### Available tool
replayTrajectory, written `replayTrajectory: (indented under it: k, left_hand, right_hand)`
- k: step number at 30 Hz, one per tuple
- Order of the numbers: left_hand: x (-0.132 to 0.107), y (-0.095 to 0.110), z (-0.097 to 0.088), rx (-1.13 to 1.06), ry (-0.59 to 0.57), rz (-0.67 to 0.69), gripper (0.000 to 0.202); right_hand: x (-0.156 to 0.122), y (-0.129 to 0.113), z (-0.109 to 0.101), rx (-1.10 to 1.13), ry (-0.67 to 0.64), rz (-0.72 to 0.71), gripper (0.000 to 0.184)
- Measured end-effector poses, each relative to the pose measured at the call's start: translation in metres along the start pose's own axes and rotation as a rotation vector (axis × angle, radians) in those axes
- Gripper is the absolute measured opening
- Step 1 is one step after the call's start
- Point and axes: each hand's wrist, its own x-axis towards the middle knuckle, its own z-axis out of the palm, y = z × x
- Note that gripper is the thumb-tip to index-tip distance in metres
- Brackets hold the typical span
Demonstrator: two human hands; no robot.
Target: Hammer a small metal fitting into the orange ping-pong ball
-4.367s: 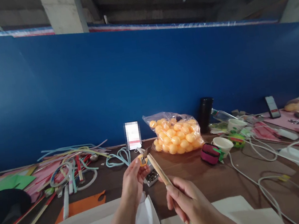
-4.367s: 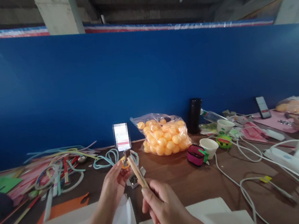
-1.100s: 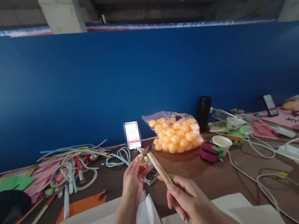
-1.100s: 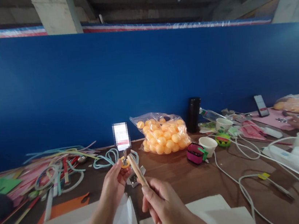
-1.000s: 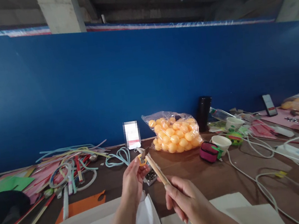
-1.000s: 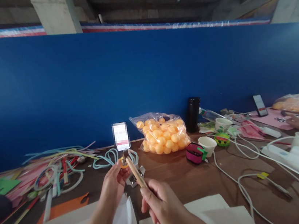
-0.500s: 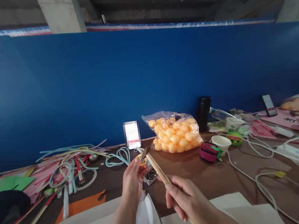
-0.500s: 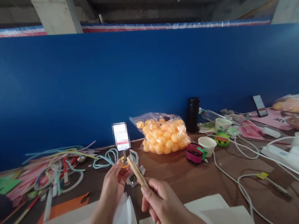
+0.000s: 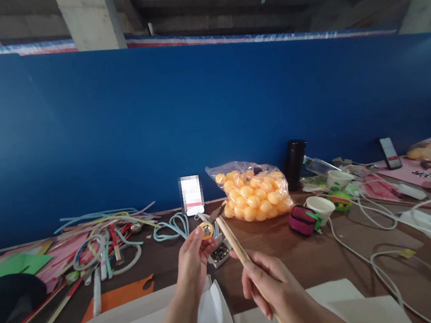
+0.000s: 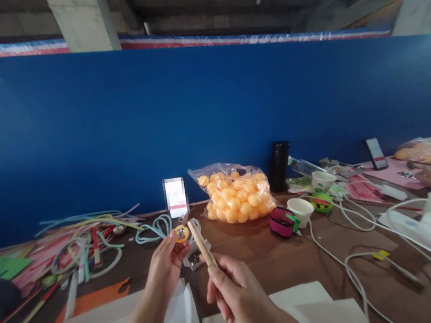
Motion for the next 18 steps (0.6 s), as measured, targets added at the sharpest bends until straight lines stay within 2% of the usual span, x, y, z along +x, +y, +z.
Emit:
replayTrajectory:
  k: [7, 18]
  left_hand:
    - [-0.0013, -0.0011, -0.0002, 0.019, -0.001, -0.011, 0.029]
    - [-0.0012, -0.0015, -0.0012, 0.030, 0.015, -0.005, 0.029]
  right_hand:
    - [0.0006, 0.0024, 0.0001, -0.065, -0.007, 0.041, 0.047]
    - [0.0010, 0.0011, -0.0003, -0.038, -0.026, 0.036, 0.047]
